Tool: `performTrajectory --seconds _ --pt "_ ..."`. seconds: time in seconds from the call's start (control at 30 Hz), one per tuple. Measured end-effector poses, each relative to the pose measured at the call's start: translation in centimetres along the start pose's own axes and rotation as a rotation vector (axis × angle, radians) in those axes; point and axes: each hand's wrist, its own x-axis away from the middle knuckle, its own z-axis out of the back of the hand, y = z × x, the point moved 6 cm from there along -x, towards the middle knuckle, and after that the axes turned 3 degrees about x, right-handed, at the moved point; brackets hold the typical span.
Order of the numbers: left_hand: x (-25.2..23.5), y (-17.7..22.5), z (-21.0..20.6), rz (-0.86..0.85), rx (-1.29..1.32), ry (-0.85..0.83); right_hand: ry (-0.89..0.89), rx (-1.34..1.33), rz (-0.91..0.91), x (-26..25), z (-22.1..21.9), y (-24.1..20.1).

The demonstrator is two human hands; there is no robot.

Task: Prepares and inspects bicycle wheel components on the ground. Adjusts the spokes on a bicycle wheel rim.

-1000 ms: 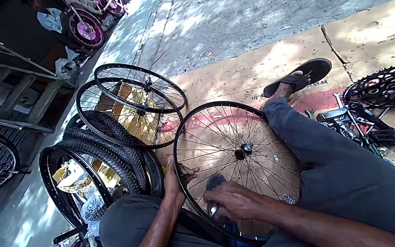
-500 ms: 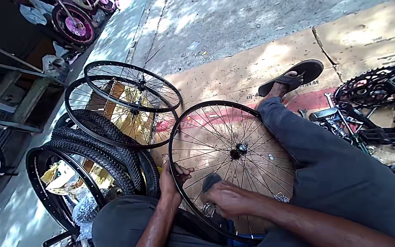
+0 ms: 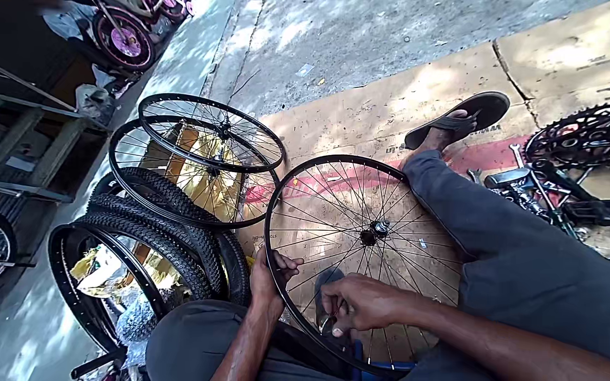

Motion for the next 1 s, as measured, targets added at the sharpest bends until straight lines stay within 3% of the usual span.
performTrajectory --seconds 0.1,0.23,0.37,0.53,0.67,0.73,0.83,0.93,1.0 --pt "0.0 0.0 -0.3 0.004 -0.001 0.008 0.090 0.317 -0.005 -1.1 -1.8 -0.3" --pt "-0.2 0.1 0.2 -0.017 -0.017 0.032 -0.133 0.126 0.138 -0.4 -0.7 -0.8" --pt "-1.5 1.3 -0.3 -0.003 -0.077 -0.094 -0.049 0.133 0.194 -0.1 -0.9 -0.7" --pt "-2.2 1.9 -1.2 -0.052 0.038 -0.201 -0.066 0.186 0.230 0.0 -0.6 -0.8" --pt "-0.3 1.5 -1.2 -0.154 0.135 -0.242 0.193 0.057 0.192 2.1 3.5 0.1" --pt "0.2 2.0 -1.1 -0.176 0.146 -0.174 0.295 0.193 0.117 3.2 5.2 0.9" --pt "0.3 1.5 -0.8 -0.085 0.089 -0.030 0.164 0.389 0.069 2.9 3.5 1.4" --pt "0.1 -0.1 0.0 -0.011 0.047 0.027 0.036 0.234 0.222 1.6 0.0 -0.3" --pt "-0.1 -0.4 0.4 0.005 0.040 0.036 0.034 0.148 0.223 0.8 -0.9 -0.5"
